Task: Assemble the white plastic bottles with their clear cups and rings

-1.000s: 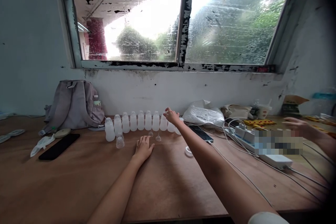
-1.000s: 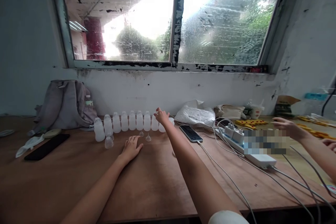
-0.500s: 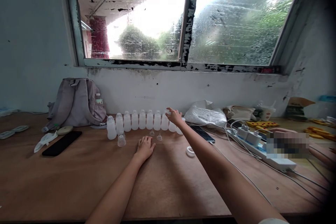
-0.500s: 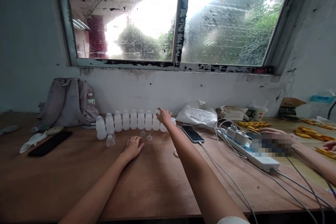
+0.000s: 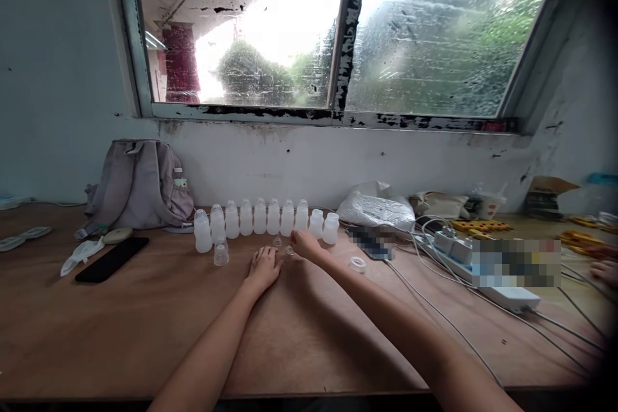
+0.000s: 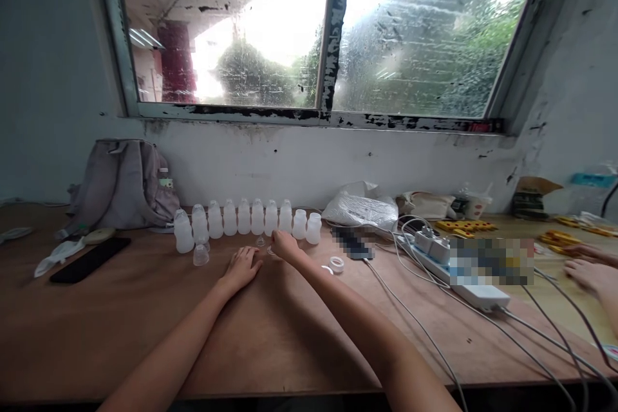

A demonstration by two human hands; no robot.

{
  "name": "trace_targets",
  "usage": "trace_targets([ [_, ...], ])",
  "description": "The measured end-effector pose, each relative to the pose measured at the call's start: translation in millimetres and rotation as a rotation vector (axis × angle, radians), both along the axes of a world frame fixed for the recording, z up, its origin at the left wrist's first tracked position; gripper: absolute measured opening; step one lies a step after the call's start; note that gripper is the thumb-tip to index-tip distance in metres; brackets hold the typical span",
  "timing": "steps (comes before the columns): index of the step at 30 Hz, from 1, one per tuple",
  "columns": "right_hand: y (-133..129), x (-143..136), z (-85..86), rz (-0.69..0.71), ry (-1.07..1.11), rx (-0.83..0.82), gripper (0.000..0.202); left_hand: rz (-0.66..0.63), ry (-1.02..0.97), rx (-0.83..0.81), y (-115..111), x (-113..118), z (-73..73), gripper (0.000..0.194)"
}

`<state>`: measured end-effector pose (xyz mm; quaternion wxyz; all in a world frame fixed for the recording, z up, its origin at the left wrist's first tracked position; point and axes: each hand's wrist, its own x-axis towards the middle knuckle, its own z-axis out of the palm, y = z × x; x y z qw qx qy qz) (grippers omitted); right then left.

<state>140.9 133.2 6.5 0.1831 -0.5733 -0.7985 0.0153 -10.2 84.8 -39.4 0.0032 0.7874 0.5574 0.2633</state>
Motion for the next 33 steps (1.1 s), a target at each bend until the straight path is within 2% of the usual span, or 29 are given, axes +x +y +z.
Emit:
trace_targets([
  [4,-3,-1,8.6,0.122,0.015,-0.040,0.008,-0.028,-0.035,0.037,-2,1,4.6,0.031],
  [9,-20,-1,20.7,0.283,0.039,-0.077,0.010,-0.065,-0.099,0.067,-6,4,12.9,0.027],
  [15,-32,10,26.6,0.343,0.047,-0.133,0.016,-0.098,-0.120,0.080,-8,7,16.5,0.020],
  [18,-35,25,29.9,0.299,-0.003,-0.161,0.016,-0.124,-0.113,0.085,-8,5,15.2,0.015],
  [20,-37,39,33.5,0.210,-0.080,-0.178,0.011,-0.139,-0.113,0.084,-8,4,13.8,0.012],
  [21,-38,47,35.5,0.114,-0.161,-0.200,0.012,-0.140,-0.112,0.081,-8,4,13.2,0.010],
  [24,-40,71,39.2,0.028,-0.224,-0.218,0.021,-0.126,-0.108,0.067,-7,4,11.9,0.006],
  [28,-43,90,34.0,-0.014,-0.230,-0.250,0.028,-0.106,-0.110,0.070,-6,5,12.4,0.006],
  [33,-46,91,24.3,-0.015,-0.241,-0.303,0.022,-0.080,-0.128,0.075,-7,5,15.0,0.009],
])
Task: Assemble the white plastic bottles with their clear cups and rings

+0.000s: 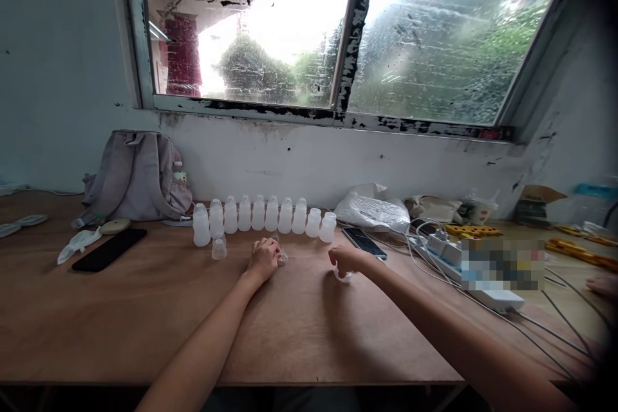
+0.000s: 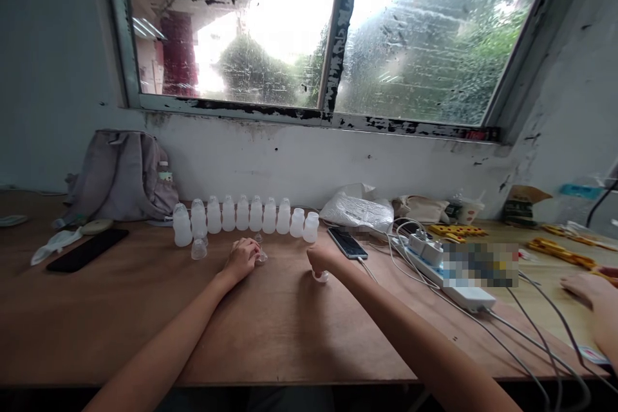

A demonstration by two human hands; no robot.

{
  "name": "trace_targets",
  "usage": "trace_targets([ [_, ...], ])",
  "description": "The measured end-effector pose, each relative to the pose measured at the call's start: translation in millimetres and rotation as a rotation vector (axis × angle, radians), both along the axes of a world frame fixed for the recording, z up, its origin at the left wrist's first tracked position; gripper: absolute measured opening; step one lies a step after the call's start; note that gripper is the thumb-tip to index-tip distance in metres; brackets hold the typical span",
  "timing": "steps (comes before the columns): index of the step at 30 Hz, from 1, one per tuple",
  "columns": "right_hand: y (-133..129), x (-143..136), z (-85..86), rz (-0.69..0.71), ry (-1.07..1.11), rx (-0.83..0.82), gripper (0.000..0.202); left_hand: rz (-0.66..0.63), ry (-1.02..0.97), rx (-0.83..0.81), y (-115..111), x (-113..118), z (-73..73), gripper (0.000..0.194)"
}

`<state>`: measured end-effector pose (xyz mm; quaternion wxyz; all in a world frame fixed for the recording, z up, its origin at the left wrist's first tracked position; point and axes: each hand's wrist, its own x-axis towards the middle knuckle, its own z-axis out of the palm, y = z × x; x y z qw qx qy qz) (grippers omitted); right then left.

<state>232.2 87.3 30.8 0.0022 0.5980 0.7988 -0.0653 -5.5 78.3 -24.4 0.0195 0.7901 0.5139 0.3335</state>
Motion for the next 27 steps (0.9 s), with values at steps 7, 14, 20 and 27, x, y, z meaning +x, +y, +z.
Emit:
trace_targets([
  [7,4,-27,-10.7,0.119,0.116,0.060,0.031,0.049,-0.035,-0.017,1,0,3.0,0.008],
  [14,6,-64,-45.7,0.195,0.285,0.273,0.026,0.045,-0.067,0.015,3,-1,-0.8,0.006],
  [20,5,-69,-70.2,0.196,0.517,0.431,0.022,0.065,-0.030,-0.042,3,0,-2.8,0.009],
  [27,5,-71,-72.6,0.164,0.603,0.483,0.026,0.089,0.041,-0.080,4,-1,-6.5,0.014],
])
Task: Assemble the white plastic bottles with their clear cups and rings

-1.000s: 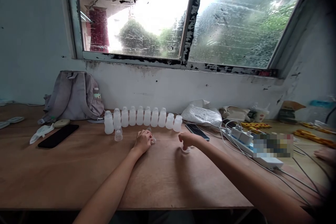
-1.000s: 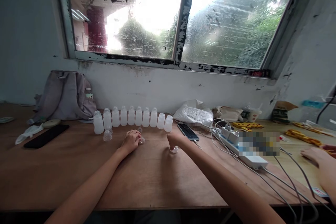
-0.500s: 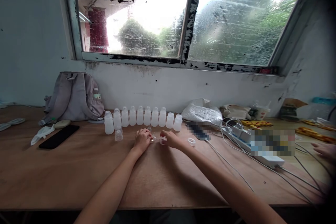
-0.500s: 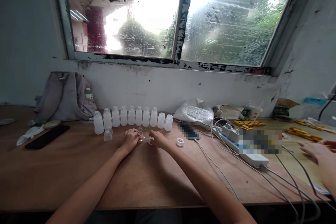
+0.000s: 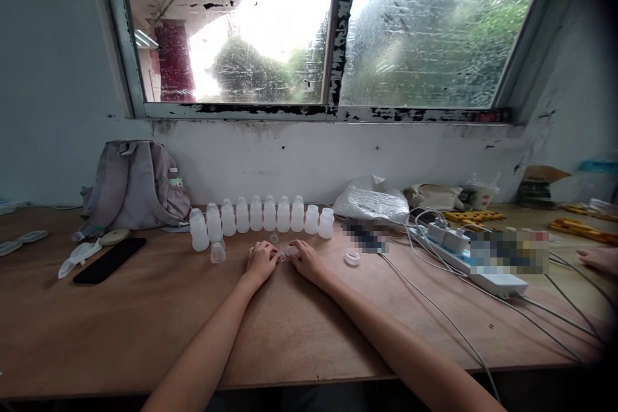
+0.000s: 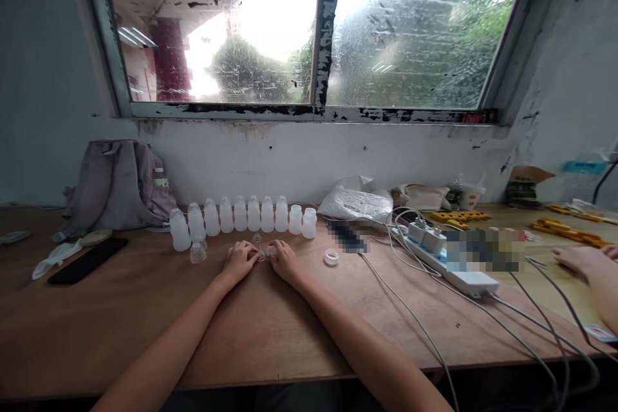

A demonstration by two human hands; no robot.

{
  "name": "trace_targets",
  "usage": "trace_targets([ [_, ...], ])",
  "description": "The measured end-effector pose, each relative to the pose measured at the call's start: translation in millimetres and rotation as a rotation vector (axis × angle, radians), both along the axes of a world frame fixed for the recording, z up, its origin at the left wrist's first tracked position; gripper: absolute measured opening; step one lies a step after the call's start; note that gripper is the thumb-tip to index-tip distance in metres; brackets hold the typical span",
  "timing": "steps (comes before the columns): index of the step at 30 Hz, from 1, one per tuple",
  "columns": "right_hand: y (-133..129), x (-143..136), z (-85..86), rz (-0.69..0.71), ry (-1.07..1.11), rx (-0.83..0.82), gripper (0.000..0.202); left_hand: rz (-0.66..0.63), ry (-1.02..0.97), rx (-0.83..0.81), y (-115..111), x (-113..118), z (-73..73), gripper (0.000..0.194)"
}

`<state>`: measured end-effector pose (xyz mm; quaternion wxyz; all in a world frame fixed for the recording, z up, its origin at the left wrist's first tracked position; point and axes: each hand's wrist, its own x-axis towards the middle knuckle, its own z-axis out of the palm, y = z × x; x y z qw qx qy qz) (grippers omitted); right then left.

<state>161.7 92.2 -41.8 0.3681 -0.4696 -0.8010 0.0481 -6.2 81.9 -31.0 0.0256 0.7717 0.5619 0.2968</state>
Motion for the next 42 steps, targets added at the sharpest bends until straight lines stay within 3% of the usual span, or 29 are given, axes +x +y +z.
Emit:
trace_targets([
  [8,-13,-10,12.9,0.071,0.141,0.110,0.032,-0.067,-0.077,-0.034,3,2,-1.1,0.015],
  [14,-11,-14,2.3,0.127,0.070,0.080,0.040,0.007,-0.143,-0.045,7,-2,-1.5,0.025],
  [19,-7,-12,-3.5,0.148,0.056,0.046,0.043,0.018,-0.175,-0.012,7,-2,-1.5,0.021],
  [30,-8,-11,-2.7,0.191,0.020,0.021,0.043,-0.066,-0.203,0.033,6,7,-3.1,0.015],
  [36,-8,-12,-1.7,0.208,0.012,0.018,0.042,-0.206,-0.314,-0.008,6,9,-4.4,0.011],
  [42,-18,-13,7.9,0.298,0.058,0.009,0.043,-0.179,-0.403,-0.025,6,9,-2.1,0.008],
])
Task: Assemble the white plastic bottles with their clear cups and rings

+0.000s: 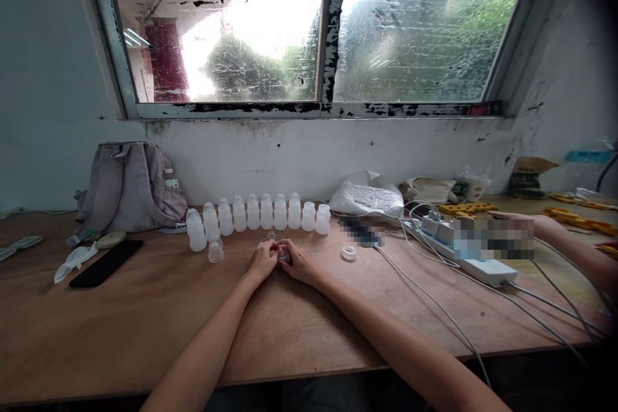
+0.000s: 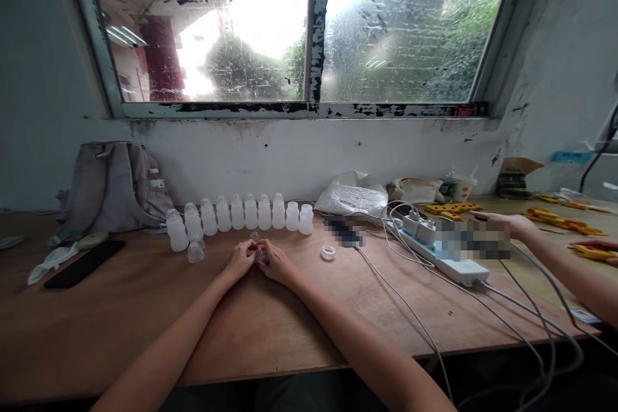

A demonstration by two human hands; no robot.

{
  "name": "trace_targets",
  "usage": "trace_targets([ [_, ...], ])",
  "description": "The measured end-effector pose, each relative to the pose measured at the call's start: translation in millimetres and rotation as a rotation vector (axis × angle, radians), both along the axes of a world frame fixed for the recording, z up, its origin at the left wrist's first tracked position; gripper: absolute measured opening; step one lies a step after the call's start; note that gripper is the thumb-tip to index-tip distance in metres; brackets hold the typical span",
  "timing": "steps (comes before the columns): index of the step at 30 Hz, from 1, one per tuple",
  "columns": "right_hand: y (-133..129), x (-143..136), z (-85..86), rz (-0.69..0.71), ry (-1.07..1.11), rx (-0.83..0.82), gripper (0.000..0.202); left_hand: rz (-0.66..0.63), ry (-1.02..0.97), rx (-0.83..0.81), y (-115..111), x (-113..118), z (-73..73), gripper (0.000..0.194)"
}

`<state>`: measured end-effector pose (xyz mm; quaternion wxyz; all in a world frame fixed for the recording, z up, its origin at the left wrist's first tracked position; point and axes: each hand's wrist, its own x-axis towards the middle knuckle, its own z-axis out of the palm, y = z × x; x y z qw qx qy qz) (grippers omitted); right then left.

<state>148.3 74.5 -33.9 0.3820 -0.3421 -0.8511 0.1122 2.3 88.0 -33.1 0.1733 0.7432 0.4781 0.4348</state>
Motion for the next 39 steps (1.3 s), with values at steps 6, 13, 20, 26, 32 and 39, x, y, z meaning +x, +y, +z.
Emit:
trace_targets([
  [6,-5,1,6.7,0.021,0.026,0.033,0.038,-0.002,-0.145,-0.091,-3,-1,6.4,0.011],
  [13,4,1,-0.1,-0.266,0.042,0.024,0.018,-0.068,-0.265,-0.205,-5,8,5.2,0.016],
  [20,10,7,3.1,-0.497,-0.005,-0.014,0.008,-0.156,-0.269,-0.280,-10,15,5.3,0.021],
  [26,13,7,7.6,-0.539,-0.052,-0.035,0.008,-0.198,-0.213,-0.218,-10,13,4.8,0.026],
  [32,13,5,9.1,-0.542,-0.054,-0.083,0.007,-0.159,-0.175,-0.202,-15,13,8.7,0.027],
  [39,15,8,4.1,-0.477,-0.018,-0.125,0.015,-0.182,-0.115,-0.178,-20,11,11.3,0.027],
])
